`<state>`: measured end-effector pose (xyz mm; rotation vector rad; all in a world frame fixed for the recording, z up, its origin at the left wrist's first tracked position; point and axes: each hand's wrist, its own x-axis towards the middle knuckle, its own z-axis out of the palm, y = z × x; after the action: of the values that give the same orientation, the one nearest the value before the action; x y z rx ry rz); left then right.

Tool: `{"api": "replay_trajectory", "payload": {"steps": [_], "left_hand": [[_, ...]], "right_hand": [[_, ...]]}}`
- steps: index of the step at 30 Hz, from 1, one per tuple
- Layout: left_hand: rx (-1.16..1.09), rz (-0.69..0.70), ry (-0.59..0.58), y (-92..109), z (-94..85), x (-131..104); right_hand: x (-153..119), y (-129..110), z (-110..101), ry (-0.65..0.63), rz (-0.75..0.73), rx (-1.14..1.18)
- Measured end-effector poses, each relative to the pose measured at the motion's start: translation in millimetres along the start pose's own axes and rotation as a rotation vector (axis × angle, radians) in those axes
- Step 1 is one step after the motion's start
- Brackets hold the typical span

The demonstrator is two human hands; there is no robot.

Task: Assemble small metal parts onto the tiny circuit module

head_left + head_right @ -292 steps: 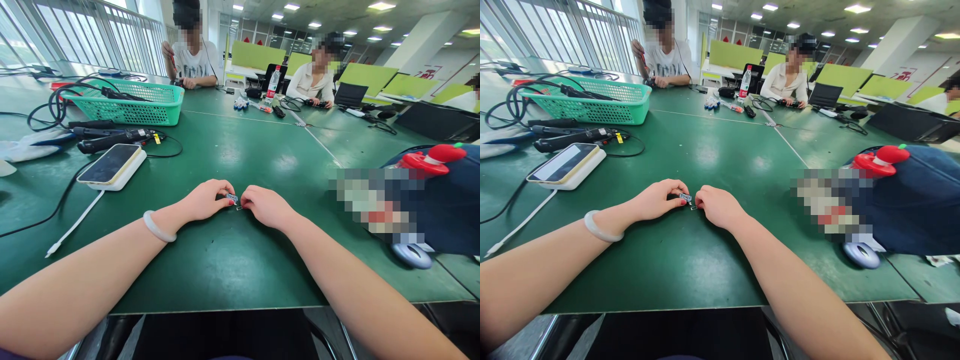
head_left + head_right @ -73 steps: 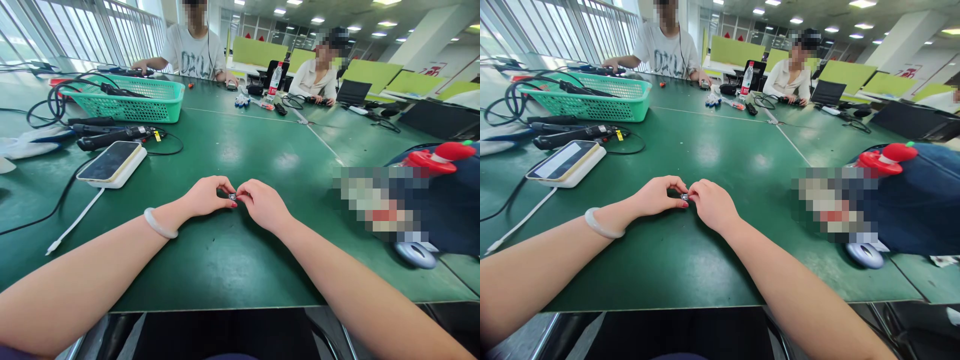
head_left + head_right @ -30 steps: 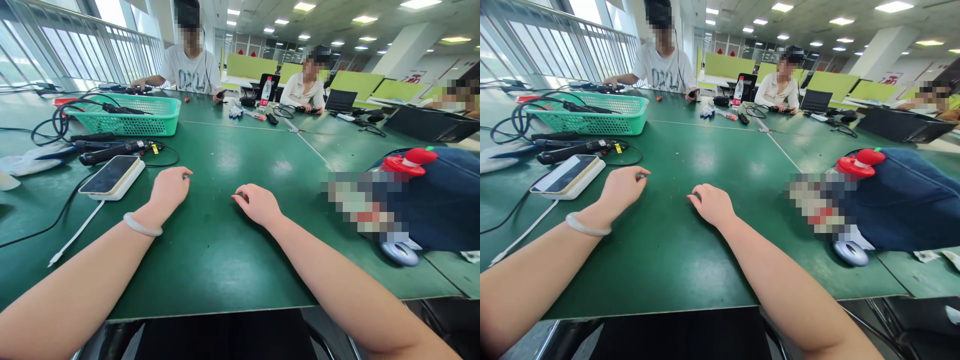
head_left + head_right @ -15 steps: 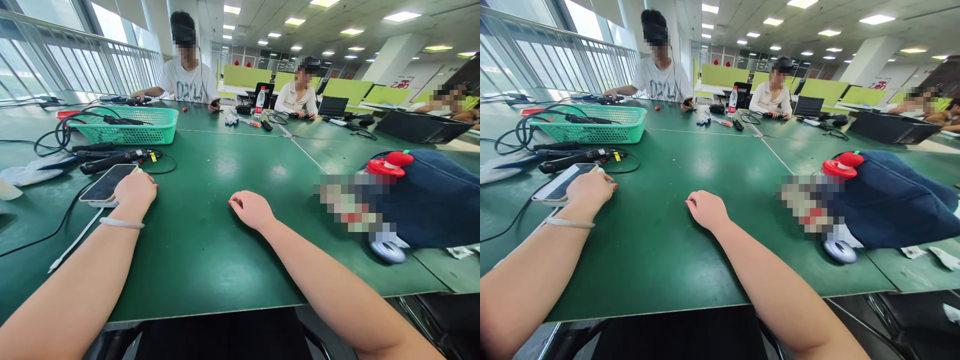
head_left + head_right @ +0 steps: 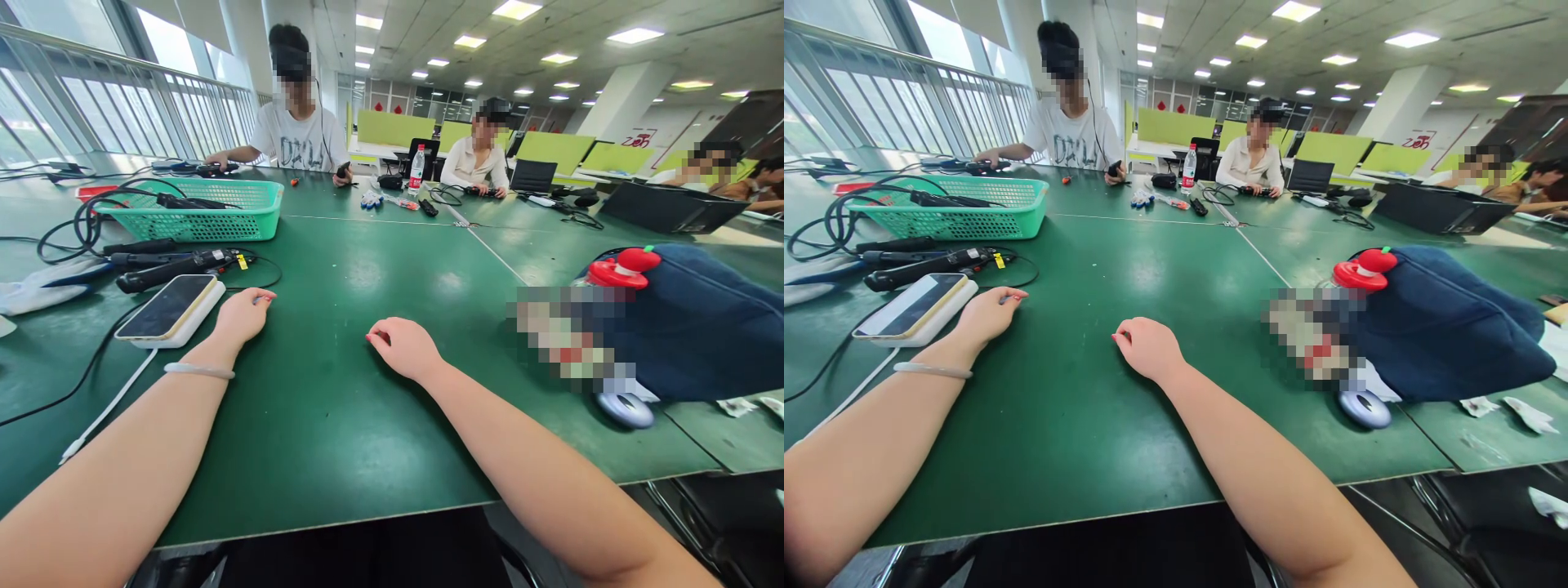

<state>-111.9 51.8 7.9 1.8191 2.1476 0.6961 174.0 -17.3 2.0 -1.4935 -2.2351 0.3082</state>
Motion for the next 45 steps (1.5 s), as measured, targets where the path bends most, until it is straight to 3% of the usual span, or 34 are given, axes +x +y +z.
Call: {"api": "replay_trajectory", "payload": {"steps": [2,6,11,15,18,21,28,31,34,37,45], "left_hand": [[-0.141,0.089,-0.065,13,9.9,-9],[-0.507,0.312,-0.304,45,20.8,-38],[-0.444,0.359,-0.310,58,18.2,-53],[-0.532,0.371,-0.362,57,21.4,-53],[-0.616,0.394,-0.433,59,26.2,-55],[-0.560,0.413,-0.480,62,28.2,-59],[-0.295,0.399,-0.403,64,24.4,-60],[-0.306,0.406,-0.381,63,24.8,-60],[-0.352,0.419,-0.437,63,26.9,-60],[-0.383,0.454,-0.481,63,28.1,-62],[-0.370,0.549,-0.448,64,26.3,-64]], "right_hand": [[1,0,1,-0.021,-0.015,0.003],[3,0,4,-0.062,-0.044,-0.009],[4,3,8,-0.060,-0.031,0.010],[4,2,12,-0.014,-0.132,-0.017],[5,-2,15,-0.070,-0.206,-0.048],[5,-5,18,-0.137,-0.243,-0.051],[6,-2,10,-0.084,-0.250,-0.038],[5,2,9,-0.083,-0.215,0.012],[4,4,9,-0.059,-0.186,0.116],[4,5,9,0.004,-0.162,0.218],[5,4,5,0.202,-0.081,0.390]]}}
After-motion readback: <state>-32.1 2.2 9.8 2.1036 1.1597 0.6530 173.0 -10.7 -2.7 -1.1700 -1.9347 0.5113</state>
